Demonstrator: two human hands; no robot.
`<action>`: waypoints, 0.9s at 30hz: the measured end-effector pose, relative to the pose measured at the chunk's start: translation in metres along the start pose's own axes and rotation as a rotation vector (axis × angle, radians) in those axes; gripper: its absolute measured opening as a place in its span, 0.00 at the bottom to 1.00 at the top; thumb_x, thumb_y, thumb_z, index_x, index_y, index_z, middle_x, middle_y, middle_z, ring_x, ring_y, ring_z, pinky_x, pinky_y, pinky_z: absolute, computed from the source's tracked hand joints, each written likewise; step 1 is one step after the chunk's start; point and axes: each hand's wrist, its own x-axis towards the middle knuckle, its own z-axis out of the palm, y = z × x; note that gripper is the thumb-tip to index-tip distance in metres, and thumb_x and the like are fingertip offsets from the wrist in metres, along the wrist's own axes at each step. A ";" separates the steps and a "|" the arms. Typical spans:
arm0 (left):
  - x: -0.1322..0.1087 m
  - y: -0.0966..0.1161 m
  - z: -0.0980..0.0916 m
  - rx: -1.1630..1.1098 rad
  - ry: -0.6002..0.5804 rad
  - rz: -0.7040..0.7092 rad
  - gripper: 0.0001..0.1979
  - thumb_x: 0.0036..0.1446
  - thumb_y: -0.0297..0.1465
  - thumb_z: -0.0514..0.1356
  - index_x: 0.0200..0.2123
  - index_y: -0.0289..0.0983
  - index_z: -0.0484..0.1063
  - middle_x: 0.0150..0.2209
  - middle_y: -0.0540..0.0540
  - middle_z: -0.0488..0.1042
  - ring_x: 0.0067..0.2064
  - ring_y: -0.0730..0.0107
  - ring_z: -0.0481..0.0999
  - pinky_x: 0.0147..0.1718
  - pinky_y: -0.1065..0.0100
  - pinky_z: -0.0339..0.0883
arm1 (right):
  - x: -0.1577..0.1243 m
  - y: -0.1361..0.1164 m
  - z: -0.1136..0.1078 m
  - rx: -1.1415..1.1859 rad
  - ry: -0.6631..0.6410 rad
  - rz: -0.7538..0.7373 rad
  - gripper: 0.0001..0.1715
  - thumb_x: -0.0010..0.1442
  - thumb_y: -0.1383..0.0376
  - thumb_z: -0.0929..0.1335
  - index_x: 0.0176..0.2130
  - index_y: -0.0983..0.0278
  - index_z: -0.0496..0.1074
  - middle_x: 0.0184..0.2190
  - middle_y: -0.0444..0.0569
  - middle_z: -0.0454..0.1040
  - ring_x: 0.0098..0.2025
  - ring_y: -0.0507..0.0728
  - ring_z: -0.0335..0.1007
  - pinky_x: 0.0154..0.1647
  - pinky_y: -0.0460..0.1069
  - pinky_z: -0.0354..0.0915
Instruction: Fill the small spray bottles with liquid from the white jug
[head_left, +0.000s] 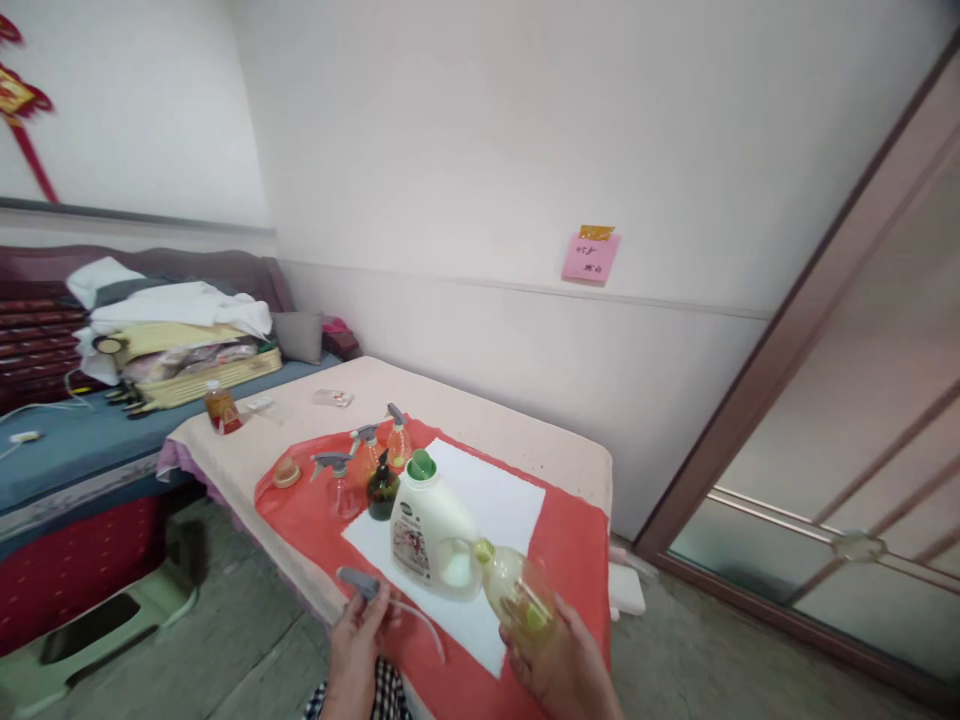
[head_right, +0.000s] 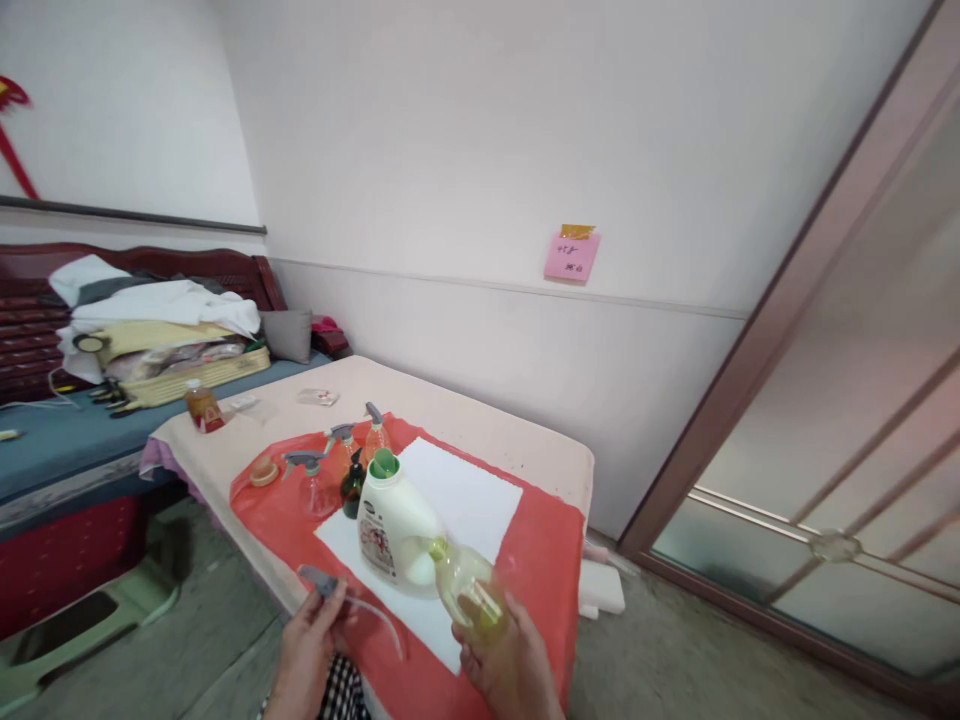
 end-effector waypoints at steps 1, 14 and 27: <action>-0.004 0.007 0.005 -0.079 0.021 -0.001 0.24 0.31 0.41 0.78 0.31 0.34 0.80 0.26 0.49 0.80 0.26 0.72 0.76 0.27 0.73 0.73 | -0.004 0.009 -0.013 0.036 0.028 0.032 0.25 0.42 0.48 0.76 0.37 0.58 0.76 0.35 0.45 0.82 0.33 0.56 0.78 0.31 0.48 0.69; -0.049 0.063 0.058 -0.372 0.061 0.084 0.10 0.47 0.28 0.70 0.35 0.33 0.79 0.30 0.48 0.82 0.29 0.75 0.79 0.31 0.75 0.76 | -0.042 0.036 -0.037 0.129 0.020 0.021 0.21 0.52 0.52 0.75 0.46 0.54 0.77 0.44 0.45 0.82 0.39 0.53 0.77 0.33 0.44 0.65; -0.076 0.022 0.067 -0.201 -0.121 -0.123 0.21 0.41 0.39 0.76 0.38 0.36 0.80 0.37 0.46 0.82 0.39 0.68 0.80 0.38 0.71 0.74 | -0.040 0.048 -0.008 0.188 -0.066 0.002 0.28 0.50 0.55 0.76 0.50 0.55 0.74 0.50 0.47 0.79 0.46 0.56 0.77 0.38 0.47 0.68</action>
